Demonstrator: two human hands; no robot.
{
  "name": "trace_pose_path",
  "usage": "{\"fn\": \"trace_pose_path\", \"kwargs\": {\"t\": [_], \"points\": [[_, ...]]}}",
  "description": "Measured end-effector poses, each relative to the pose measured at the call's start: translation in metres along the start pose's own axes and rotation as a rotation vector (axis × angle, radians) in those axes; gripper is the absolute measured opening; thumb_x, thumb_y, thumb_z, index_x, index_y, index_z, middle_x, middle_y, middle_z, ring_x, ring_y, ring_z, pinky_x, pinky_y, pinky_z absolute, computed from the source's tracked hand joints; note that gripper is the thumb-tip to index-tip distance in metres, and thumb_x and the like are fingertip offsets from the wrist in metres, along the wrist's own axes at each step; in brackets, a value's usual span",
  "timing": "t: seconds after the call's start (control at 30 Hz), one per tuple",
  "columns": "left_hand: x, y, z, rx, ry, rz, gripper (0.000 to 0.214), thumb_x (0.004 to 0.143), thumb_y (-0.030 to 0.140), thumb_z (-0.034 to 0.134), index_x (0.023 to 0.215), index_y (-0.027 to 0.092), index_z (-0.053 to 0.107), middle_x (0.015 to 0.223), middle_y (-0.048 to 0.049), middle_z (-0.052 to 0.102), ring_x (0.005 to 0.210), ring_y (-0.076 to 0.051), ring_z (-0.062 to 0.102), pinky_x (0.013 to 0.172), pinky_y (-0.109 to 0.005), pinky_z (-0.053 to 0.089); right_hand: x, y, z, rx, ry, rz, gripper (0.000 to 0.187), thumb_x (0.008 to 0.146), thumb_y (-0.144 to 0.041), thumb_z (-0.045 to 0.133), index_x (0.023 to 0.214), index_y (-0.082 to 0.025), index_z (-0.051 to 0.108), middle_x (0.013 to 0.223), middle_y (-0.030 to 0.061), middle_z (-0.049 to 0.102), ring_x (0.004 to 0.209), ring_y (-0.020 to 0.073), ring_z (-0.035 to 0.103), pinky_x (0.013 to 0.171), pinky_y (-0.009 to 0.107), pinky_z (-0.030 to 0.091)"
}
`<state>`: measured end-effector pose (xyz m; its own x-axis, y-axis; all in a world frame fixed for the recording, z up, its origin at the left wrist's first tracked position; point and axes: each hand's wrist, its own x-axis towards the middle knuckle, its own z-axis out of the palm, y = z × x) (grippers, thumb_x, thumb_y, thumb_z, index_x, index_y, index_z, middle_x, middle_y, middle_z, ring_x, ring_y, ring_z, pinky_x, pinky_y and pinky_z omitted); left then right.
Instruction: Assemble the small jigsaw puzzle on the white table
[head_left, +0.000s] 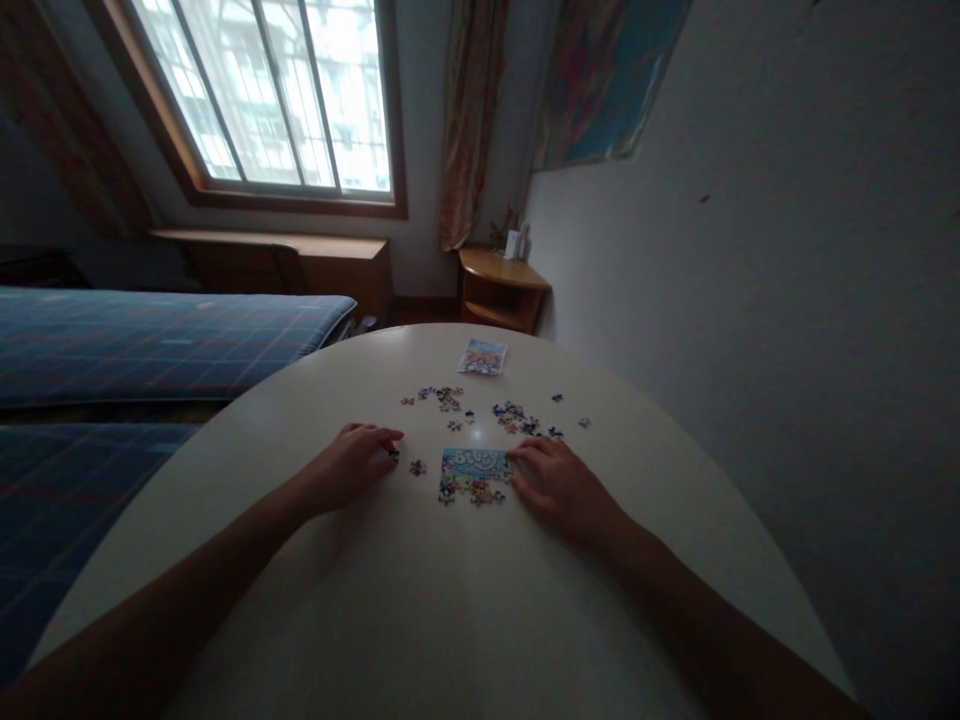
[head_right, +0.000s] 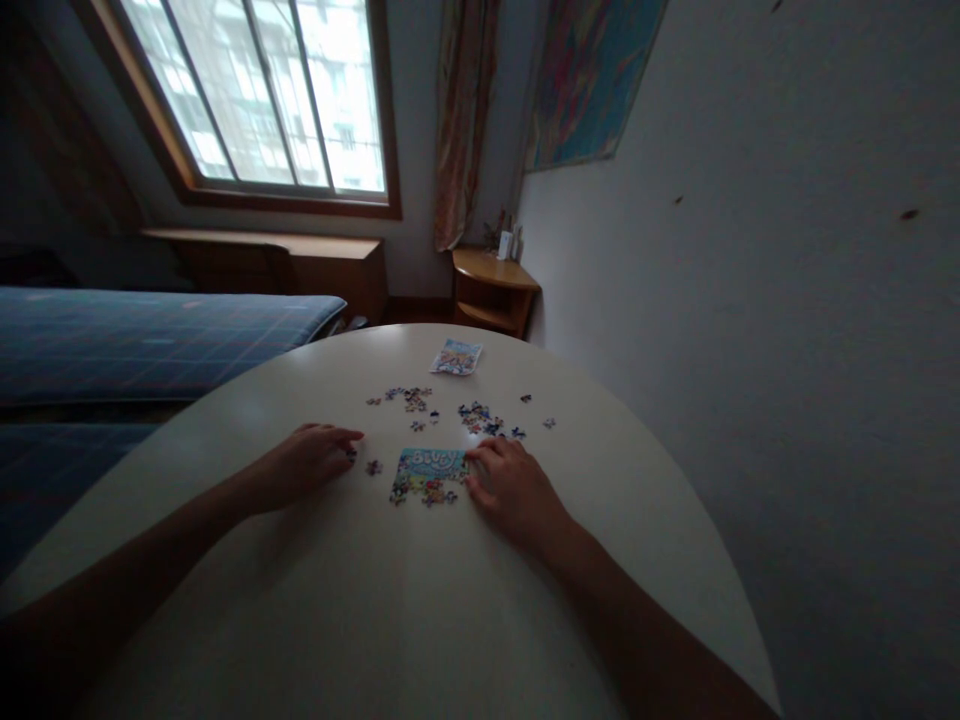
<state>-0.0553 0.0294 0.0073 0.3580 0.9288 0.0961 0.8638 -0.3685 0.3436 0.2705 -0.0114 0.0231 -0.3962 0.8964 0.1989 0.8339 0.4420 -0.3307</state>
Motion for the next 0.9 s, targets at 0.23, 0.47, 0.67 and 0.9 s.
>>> {"fn": "trace_pose_path", "kwargs": {"t": [0.23, 0.47, 0.67, 0.9], "points": [[-0.004, 0.007, -0.012, 0.009, -0.075, -0.017, 0.021, 0.084, 0.030, 0.056, 0.095, 0.023, 0.073, 0.109, -0.0071, 0.070, 0.110, -0.026, 0.060, 0.100, -0.039, 0.044, 0.000, 0.001, 0.001, -0.015, -0.004, -0.007, 0.033, 0.090, -0.025, 0.058, 0.120, -0.015, 0.065, 0.121, 0.0128, 0.064, 0.113, 0.0260, 0.057, 0.102, 0.042, 0.045], [-0.008, 0.005, -0.013, 0.001, -0.032, -0.073, 0.030, 0.081, 0.040, 0.060, 0.098, 0.019, 0.070, 0.105, -0.0120, 0.069, 0.108, -0.033, 0.058, 0.095, -0.044, 0.045, 0.000, 0.002, 0.001, -0.003, 0.007, -0.013, 0.032, 0.090, -0.024, 0.059, 0.119, -0.015, 0.066, 0.120, 0.0132, 0.065, 0.112, 0.0262, 0.057, 0.102, 0.043, 0.045], [-0.007, 0.007, -0.015, -0.025, -0.040, -0.074, 0.026, 0.079, 0.039, 0.061, 0.094, 0.019, 0.068, 0.100, -0.0102, 0.070, 0.105, -0.031, 0.059, 0.091, -0.041, 0.046, 0.000, 0.001, 0.001, -0.007, 0.014, -0.017, 0.031, 0.090, -0.024, 0.059, 0.119, -0.016, 0.066, 0.120, 0.0124, 0.065, 0.112, 0.0264, 0.058, 0.102, 0.044, 0.046], [-0.016, 0.031, -0.022, -0.160, -0.100, -0.069, 0.024, 0.083, 0.037, 0.058, 0.096, 0.020, 0.069, 0.094, -0.0072, 0.073, 0.090, -0.027, 0.066, 0.078, -0.035, 0.047, 0.000, 0.002, 0.001, -0.016, 0.008, -0.022, 0.031, 0.089, -0.024, 0.060, 0.119, -0.015, 0.066, 0.121, 0.0129, 0.065, 0.113, 0.0273, 0.058, 0.102, 0.045, 0.046]]}}
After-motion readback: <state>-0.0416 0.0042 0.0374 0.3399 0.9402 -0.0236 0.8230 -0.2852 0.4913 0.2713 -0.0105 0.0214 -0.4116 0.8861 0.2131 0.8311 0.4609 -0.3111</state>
